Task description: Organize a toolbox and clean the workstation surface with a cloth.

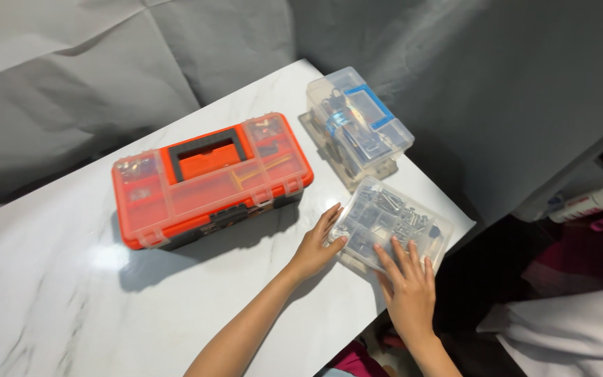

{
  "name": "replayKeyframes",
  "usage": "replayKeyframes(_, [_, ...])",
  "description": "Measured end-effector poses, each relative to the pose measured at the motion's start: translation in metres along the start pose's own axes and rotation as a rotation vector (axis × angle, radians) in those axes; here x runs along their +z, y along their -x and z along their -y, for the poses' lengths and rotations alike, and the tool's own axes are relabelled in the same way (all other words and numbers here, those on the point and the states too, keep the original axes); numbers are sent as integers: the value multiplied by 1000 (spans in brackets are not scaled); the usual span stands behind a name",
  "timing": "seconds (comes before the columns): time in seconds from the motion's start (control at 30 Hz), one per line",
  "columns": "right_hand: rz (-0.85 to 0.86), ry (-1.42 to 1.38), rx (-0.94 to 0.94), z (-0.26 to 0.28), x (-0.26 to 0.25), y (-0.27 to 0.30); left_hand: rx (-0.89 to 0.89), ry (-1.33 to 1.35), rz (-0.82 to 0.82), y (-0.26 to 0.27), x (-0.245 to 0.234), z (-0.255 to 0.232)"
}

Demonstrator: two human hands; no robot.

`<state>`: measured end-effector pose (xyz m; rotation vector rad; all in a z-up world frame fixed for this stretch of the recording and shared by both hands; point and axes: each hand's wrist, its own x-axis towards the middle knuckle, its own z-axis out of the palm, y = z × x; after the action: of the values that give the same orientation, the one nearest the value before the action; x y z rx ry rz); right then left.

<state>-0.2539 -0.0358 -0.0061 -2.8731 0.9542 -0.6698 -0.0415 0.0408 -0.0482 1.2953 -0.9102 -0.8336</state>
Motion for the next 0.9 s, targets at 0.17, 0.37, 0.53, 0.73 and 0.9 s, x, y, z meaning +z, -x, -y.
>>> replayKeyframes(0.17, [-25, 62, -11, 1, 1, -2, 6, 25, 29, 20, -22, -9])
replayKeyframes(0.37, [-85, 113, -10, -29, 14, -15, 15, 16, -69, 61, -66, -11])
replayKeyframes(0.53, [-75, 8, -46, -38, 13, -20, -88, -6, -183, 128, -117, -35])
replayKeyframes(0.73, [-100, -399, -315, 44, 26, -28, -51, 24, -560, 248, -176, -16])
replayKeyframes(0.9, [271, -642, -714, 150, 28, -41, 171, -91, -909, 360, -213, -6])
